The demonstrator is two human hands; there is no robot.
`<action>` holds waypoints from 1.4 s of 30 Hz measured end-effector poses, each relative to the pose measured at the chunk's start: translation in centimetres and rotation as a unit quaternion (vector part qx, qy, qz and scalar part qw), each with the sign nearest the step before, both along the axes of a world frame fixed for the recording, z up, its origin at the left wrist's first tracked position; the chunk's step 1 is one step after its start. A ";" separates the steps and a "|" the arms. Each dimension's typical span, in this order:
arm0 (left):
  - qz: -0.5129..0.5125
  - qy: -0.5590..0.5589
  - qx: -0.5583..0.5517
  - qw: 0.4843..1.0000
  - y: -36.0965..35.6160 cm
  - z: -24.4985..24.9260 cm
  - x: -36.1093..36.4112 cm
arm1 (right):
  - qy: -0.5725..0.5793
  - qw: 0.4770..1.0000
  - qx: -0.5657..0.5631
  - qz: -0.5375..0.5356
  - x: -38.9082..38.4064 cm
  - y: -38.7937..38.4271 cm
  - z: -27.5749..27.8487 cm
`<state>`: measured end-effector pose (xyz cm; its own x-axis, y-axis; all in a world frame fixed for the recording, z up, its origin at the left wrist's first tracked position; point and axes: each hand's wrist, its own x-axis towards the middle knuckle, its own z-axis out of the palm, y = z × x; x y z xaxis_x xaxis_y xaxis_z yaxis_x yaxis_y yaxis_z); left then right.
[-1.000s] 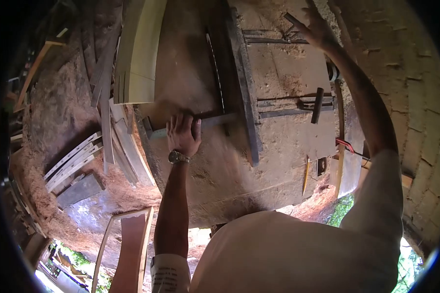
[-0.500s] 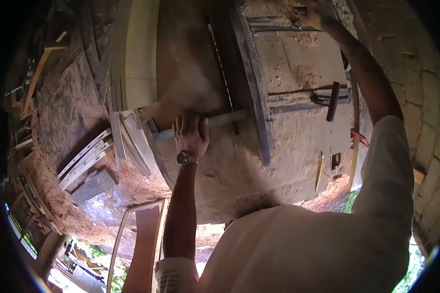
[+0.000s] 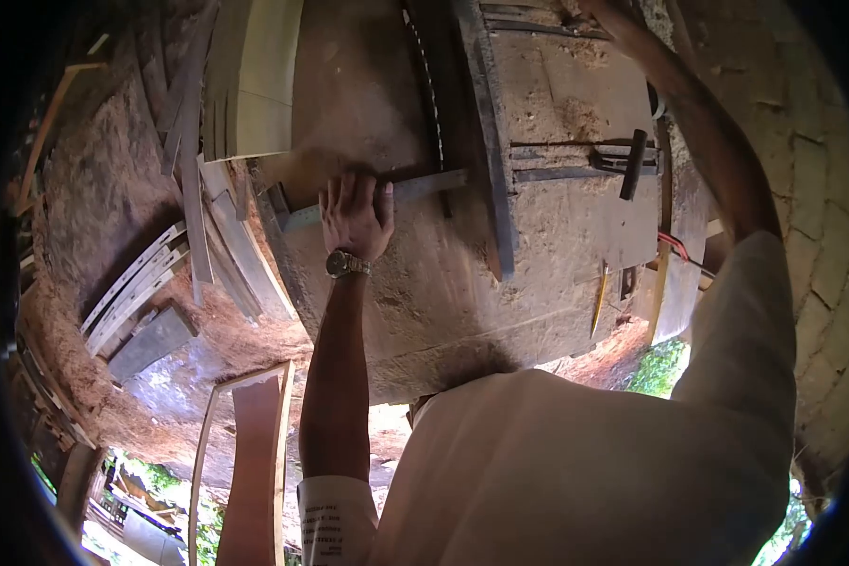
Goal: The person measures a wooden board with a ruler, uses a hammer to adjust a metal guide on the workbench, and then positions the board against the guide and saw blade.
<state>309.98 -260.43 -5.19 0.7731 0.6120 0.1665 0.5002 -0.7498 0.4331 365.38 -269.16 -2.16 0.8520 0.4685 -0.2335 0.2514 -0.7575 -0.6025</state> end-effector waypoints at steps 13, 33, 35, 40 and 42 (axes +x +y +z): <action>0.005 0.028 -0.014 0.999 -0.2 0.6 0.0 | -0.061 0.991 -0.117 -0.012 -1.2 0.7 0.2; 0.009 0.006 -0.024 1.000 -0.1 0.1 -0.2 | 0.195 0.844 0.363 -0.344 -7.5 0.2 3.2; -0.001 0.009 -0.024 1.000 -0.1 0.3 -0.3 | 0.156 0.894 0.271 -0.322 -9.3 3.6 4.2; 0.001 -0.006 0.015 1.000 0.0 -0.4 -0.2 | 0.059 0.996 0.036 -0.050 -2.7 0.9 1.5; 0.000 0.007 0.009 1.000 -0.1 -0.2 -0.3 | 0.030 0.994 -0.049 0.095 0.0 -0.8 1.8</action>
